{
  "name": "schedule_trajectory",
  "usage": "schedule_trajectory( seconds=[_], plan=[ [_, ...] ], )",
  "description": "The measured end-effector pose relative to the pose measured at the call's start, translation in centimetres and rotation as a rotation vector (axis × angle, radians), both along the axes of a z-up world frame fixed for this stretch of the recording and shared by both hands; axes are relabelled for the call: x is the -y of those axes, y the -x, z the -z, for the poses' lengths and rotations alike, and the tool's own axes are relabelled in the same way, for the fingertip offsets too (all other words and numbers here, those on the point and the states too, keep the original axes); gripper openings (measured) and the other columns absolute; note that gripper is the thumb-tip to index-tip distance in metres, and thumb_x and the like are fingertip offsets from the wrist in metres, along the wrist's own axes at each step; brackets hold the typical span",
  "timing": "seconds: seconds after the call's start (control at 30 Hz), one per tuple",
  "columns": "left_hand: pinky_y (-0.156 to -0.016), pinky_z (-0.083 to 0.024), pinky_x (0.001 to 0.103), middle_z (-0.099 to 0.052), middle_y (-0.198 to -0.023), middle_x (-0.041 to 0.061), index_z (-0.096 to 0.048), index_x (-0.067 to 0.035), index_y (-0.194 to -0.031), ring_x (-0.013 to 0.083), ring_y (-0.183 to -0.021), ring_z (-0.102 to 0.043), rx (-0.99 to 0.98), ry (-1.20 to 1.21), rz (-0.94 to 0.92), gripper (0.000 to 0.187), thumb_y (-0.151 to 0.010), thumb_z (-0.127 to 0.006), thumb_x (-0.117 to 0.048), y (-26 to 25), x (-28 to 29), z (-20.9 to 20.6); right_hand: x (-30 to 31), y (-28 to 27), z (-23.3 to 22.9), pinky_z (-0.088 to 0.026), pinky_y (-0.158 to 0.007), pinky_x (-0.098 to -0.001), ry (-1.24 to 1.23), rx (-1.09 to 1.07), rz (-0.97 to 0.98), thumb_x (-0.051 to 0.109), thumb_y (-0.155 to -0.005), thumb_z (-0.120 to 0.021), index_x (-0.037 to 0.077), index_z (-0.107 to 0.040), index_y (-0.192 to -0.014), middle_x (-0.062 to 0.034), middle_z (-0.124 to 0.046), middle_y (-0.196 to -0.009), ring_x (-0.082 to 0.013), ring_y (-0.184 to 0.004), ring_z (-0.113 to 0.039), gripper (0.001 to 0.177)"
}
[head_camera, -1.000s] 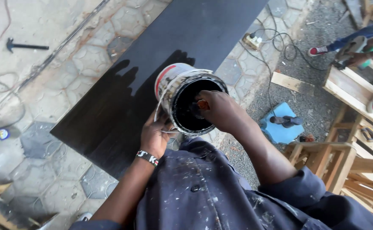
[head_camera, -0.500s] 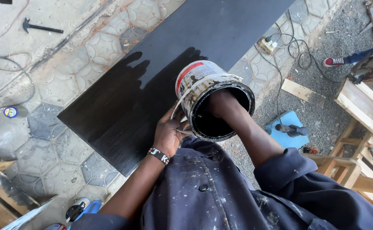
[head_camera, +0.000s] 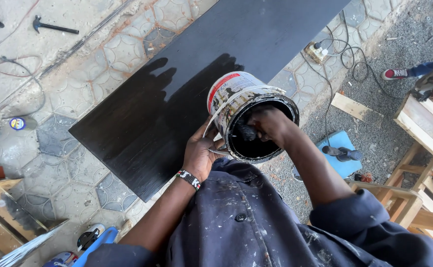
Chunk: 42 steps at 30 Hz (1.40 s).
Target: Applying a black finish to a wooden furniture panel using a sponge and a cloth.
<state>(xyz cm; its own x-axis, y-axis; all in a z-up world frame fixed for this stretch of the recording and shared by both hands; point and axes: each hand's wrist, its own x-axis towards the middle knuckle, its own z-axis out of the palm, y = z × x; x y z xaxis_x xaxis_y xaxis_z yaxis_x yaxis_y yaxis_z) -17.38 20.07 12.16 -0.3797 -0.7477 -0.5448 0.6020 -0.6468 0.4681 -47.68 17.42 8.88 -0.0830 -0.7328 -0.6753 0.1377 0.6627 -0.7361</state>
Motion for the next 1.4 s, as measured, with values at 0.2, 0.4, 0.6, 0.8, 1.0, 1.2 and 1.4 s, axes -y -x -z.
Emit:
schedule_trajectory(
  seconds=[0.2, 0.4, 0.6, 0.8, 1.0, 1.2, 1.4],
  plan=[
    [-0.081, -0.08, 0.061, -0.071, -0.167, 0.026, -0.06, -0.025, -0.178, 0.0526, -0.129, -0.083, 0.002, -0.011, -0.026, 0.096, -0.093, -0.044, 0.018, 0.7, 0.5, 0.0, -1.5, -0.3, -5.0, -0.043, -0.041, -0.0269, -0.151, 0.236, 0.067, 0.003, -0.093, -0.069, 0.006, -0.072, -0.135, -0.0055, -0.06, -0.083, -0.0296, -0.054, -0.074, 0.042],
    [-0.086, -0.078, 0.065, -0.071, -0.167, 0.026, -0.06, -0.025, -0.178, 0.0525, -0.13, -0.083, 0.057, -0.034, -0.039, 0.098, -0.092, -0.043, 0.018, 1.8, 1.2, -0.8, -1.6, -1.6, -6.9, -0.055, -0.046, -0.0342, -0.086, 0.315, -0.004, -0.003, -0.091, -0.07, 0.011, -0.075, -0.127, -0.011, -0.07, -0.086, -0.0368, -0.065, -0.082, 0.039],
    [-0.086, -0.079, 0.061, -0.072, -0.167, 0.024, -0.059, -0.024, -0.179, 0.0497, -0.128, -0.084, 0.124, -0.05, -0.038, 0.102, -0.088, -0.042, 0.019, 2.9, 1.6, -1.8, -0.2, -0.5, -7.0, -0.038, -0.041, -0.0248, -0.186, 0.189, -0.181, 0.006, -0.093, -0.068, 0.006, -0.075, -0.124, -0.0022, -0.054, -0.072, -0.0214, -0.05, -0.064, 0.033],
    [-0.087, -0.08, 0.059, -0.072, -0.165, 0.021, -0.057, -0.025, -0.181, 0.0443, -0.124, -0.085, 0.174, -0.066, -0.03, 0.106, -0.085, -0.044, 0.018, 4.2, 2.6, -2.5, 1.5, 2.0, -6.5, -0.028, -0.034, -0.0192, -0.265, 0.292, -0.186, 0.012, -0.087, -0.067, 0.008, -0.071, -0.121, -0.007, -0.054, -0.066, -0.0141, -0.042, -0.047, 0.035],
    [-0.088, -0.08, 0.06, -0.075, -0.163, 0.02, -0.058, -0.026, -0.179, 0.0415, -0.124, -0.086, 0.236, -0.071, -0.014, 0.104, -0.086, -0.045, 0.018, 6.1, 4.4, -3.5, 3.1, 4.3, -1.7, -0.028, -0.031, -0.0199, -0.263, 0.344, -0.193, 0.01, -0.091, -0.068, 0.005, -0.071, -0.12, -0.005, -0.048, -0.067, -0.0133, -0.043, -0.045, 0.029],
    [-0.096, -0.077, 0.07, -0.075, -0.149, 0.016, -0.064, -0.027, -0.176, 0.0433, -0.121, -0.082, 0.321, -0.14, 0.004, 0.09, -0.096, -0.048, 0.011, 8.2, 6.1, -2.2, 5.2, 3.5, -6.7, -0.027, -0.031, -0.017, -0.288, 0.378, -0.216, 0.009, -0.089, -0.065, 0.007, -0.071, -0.096, -0.0063, -0.045, -0.061, -0.012, -0.042, -0.043, 0.009],
    [-0.105, -0.071, 0.076, -0.07, -0.161, 0.019, -0.063, -0.031, -0.176, 0.0463, -0.133, -0.077, 0.326, -0.154, -0.019, 0.095, -0.092, -0.053, 0.015, 8.0, 7.8, -0.5, 7.1, 2.6, -4.5, -0.03, -0.029, -0.0182, -0.209, 0.434, -0.129, 0.011, -0.101, -0.067, 0.007, -0.069, -0.093, -0.005, -0.046, -0.063, -0.0102, -0.044, -0.043, 0.009]
  ],
)
